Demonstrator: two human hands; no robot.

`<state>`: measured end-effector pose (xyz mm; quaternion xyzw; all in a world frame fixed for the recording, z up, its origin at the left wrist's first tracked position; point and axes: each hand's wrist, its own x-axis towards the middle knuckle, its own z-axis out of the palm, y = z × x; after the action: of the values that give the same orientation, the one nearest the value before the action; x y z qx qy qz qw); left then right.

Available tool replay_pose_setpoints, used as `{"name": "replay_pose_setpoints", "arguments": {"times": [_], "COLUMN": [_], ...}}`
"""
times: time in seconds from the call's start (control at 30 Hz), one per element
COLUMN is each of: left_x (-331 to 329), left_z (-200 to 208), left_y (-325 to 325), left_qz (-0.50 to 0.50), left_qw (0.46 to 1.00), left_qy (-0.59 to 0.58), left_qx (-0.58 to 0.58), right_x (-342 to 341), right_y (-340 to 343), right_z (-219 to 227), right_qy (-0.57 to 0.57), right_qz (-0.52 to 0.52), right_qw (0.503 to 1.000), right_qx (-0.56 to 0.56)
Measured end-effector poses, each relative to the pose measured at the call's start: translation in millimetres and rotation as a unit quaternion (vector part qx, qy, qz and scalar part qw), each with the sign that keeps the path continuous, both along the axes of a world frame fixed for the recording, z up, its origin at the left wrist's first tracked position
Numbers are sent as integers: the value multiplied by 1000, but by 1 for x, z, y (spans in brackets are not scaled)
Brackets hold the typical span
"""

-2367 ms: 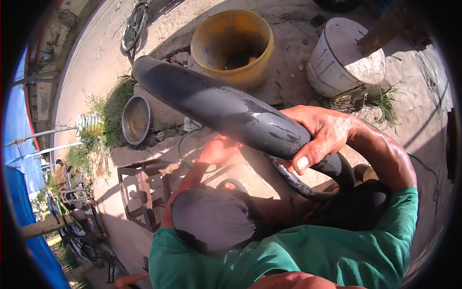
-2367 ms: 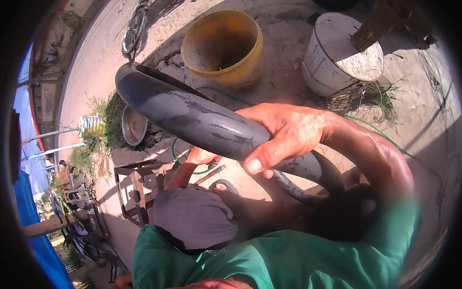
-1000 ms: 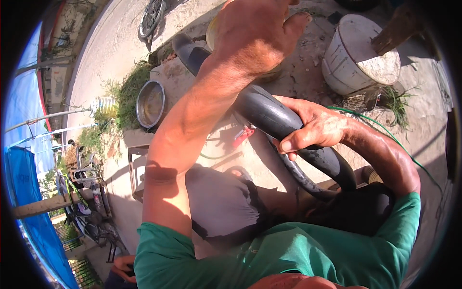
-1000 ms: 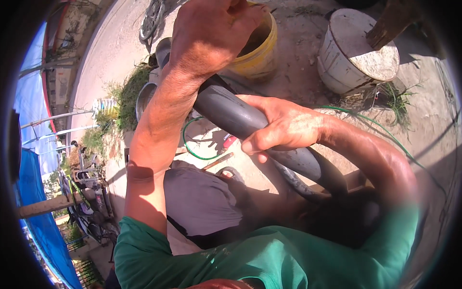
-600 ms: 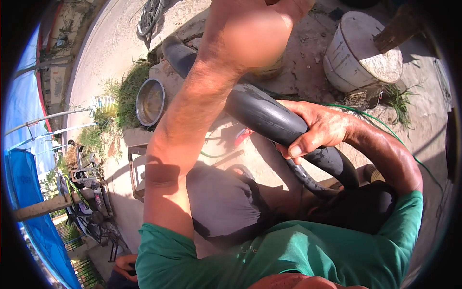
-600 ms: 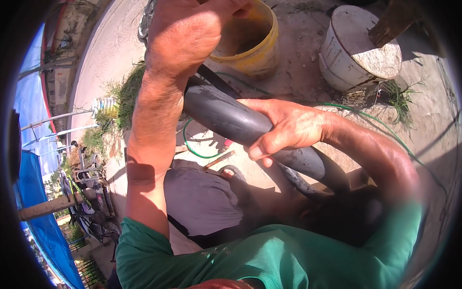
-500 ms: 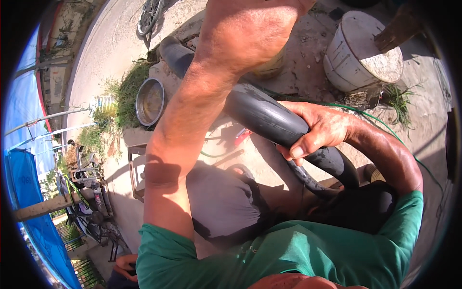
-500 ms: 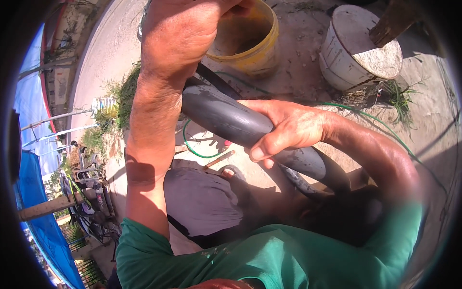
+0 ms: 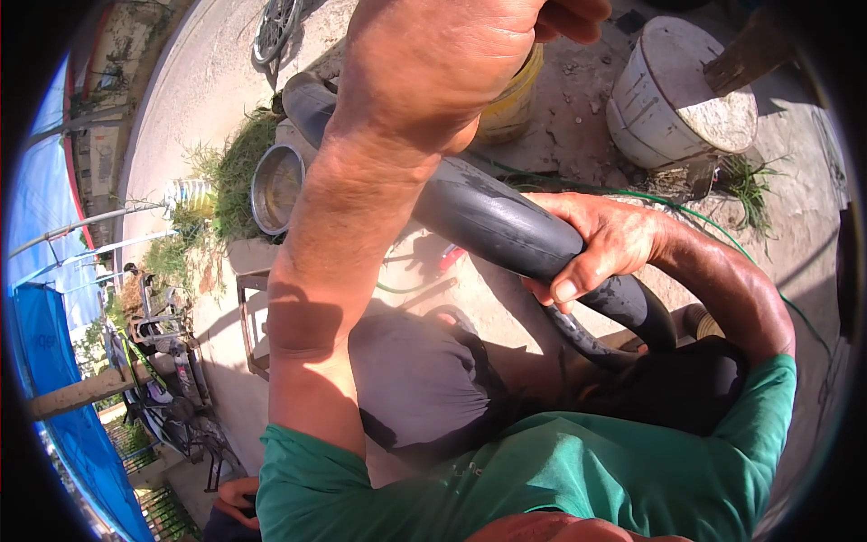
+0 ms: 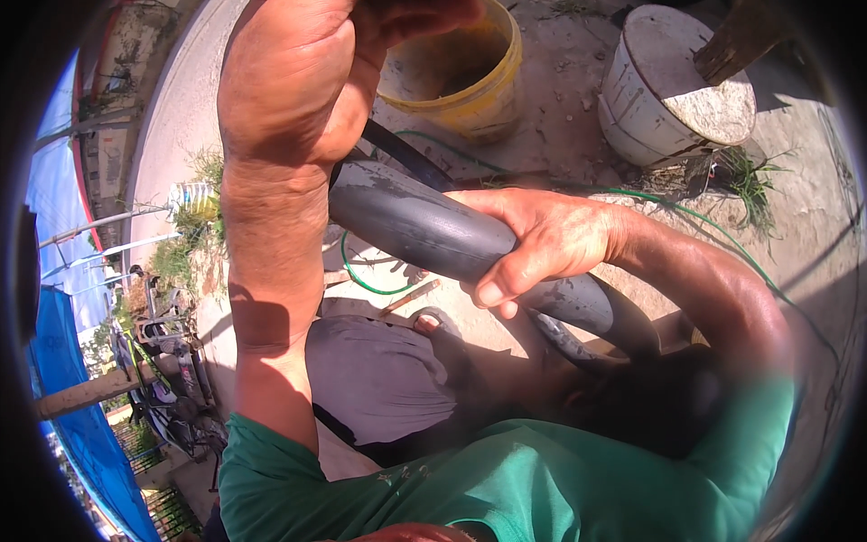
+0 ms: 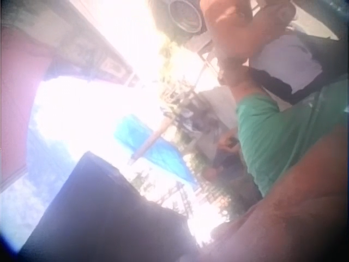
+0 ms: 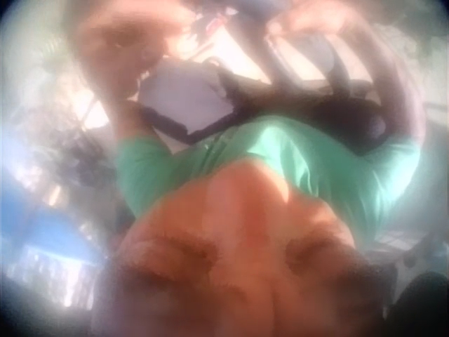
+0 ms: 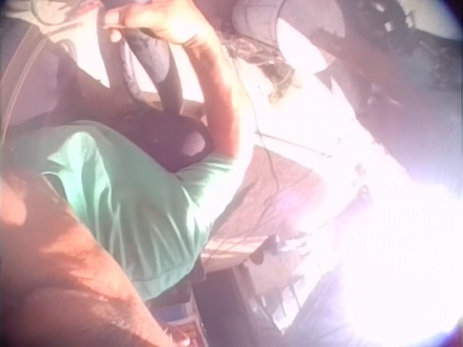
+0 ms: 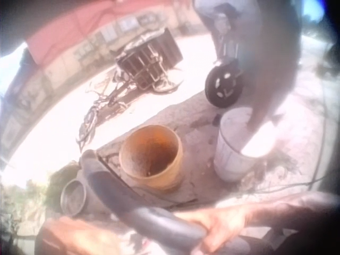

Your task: The person applies a patch to a bicycle inner tube by first sanding the area around a puncture using a small file, applying adhesive from a tube, and then pressing a circular patch onto the prepared surface.

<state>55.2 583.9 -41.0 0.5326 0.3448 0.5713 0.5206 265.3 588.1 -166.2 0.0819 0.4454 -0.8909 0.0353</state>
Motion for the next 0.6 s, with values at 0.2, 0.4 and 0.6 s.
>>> {"name": "replay_pose_setpoints", "arguments": {"times": [0.2,0.4,0.6], "left_x": [-6,-15,-21], "left_z": [-2,8,-13], "left_y": [-4,-10,-61], "left_qz": [7,0,-19], "left_qw": [1000,995,990], "left_qy": [15,81,129], "left_qx": [12,64,57], "right_x": [-3,1,18], "right_y": [0,4,6], "right_z": [-2,4,-8], "right_qy": [9,17,0], "right_qz": [1,-16,-49], "right_qw": [1000,1000,999], "right_qx": [8,11,-10]}}
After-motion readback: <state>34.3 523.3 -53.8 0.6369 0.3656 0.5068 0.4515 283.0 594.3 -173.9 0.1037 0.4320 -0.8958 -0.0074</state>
